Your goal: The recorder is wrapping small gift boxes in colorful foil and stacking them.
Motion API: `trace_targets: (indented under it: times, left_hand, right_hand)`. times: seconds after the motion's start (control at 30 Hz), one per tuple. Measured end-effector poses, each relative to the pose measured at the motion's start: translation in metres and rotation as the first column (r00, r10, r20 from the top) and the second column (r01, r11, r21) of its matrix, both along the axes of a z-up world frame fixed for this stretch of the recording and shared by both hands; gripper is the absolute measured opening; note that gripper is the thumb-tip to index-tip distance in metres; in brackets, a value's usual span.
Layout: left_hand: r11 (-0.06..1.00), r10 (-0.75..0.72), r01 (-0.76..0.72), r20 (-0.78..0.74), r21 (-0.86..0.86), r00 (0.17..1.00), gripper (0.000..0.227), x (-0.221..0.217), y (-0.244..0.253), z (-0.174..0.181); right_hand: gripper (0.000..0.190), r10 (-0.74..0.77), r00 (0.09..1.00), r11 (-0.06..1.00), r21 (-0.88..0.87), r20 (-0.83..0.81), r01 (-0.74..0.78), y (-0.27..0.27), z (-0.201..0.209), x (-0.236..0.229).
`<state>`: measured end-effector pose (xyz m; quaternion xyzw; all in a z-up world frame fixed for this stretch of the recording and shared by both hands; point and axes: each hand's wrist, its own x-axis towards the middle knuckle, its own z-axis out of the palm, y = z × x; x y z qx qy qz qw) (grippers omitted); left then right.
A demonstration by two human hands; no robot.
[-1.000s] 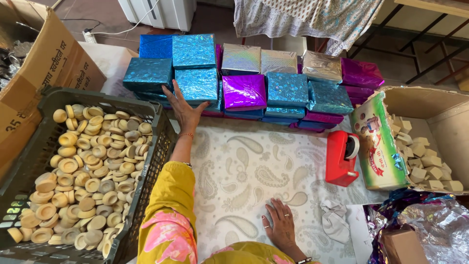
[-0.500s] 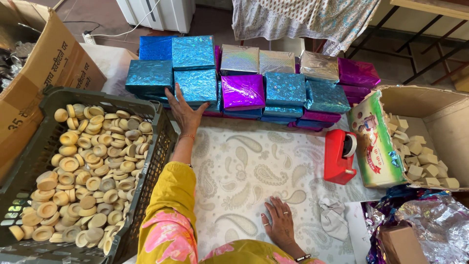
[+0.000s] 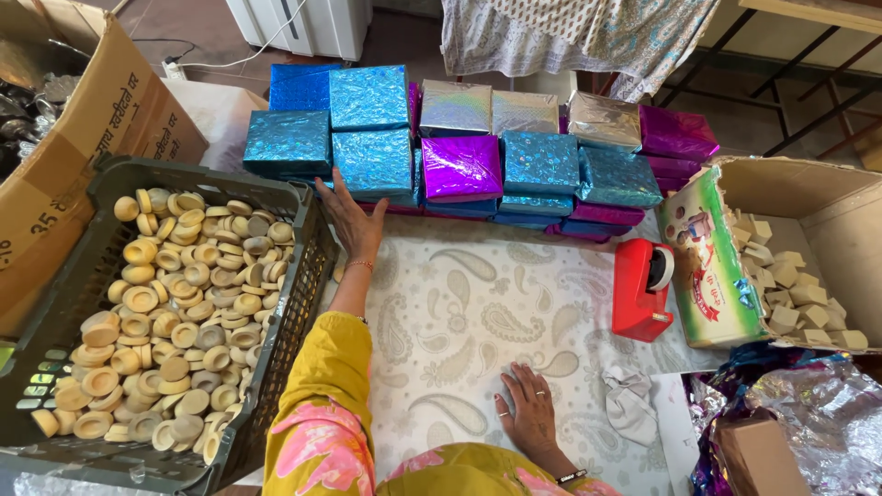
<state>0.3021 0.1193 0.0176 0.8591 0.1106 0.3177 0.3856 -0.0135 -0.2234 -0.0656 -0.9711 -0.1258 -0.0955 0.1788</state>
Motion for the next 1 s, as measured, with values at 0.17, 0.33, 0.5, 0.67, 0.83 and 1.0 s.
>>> trace_targets:
  times: [0.17,0.33,0.5,0.67,0.83,1.0]
  left_hand:
    - [1.0,0.02,-0.02,0.021,0.008,1.0,0.116,-0.004,-0.002,-0.003]
    - [0.999,0.013,-0.014,-0.014,-0.029,1.0,0.114,-0.017,-0.016,-0.023]
    - [0.904,0.029,-0.056,-0.072,-0.423,0.997,0.1,-0.004,-0.024,-0.098]
    - [0.603,-0.098,-0.067,-0.158,-0.795,0.983,0.092,-0.013,-0.036,-0.097]
    - [0.272,-0.24,0.0,-0.068,-0.962,0.968,0.093,-0.001,-0.032,-0.089]
    - [0.129,-0.095,0.132,0.12,-0.983,0.988,0.088,0.042,-0.026,-0.091]
  right_hand:
    - [0.047,0.002,1.0,1.0,0.001,0.003,-0.002,0.001,0.003,-0.001]
    - [0.046,-0.002,1.0,1.0,0.003,-0.012,0.002,0.001,0.005,0.0]
    - [0.046,0.007,1.0,1.0,0.007,0.019,-0.007,0.002,0.007,-0.001]
    - [0.046,0.004,1.0,1.0,0.006,0.016,-0.004,0.001,0.003,0.0]
    - [0.046,0.012,1.0,1.0,0.017,0.015,-0.012,0.001,0.004,0.0]
    - [0.046,0.008,1.0,1.0,0.015,0.023,-0.008,0.001,0.005,-0.001]
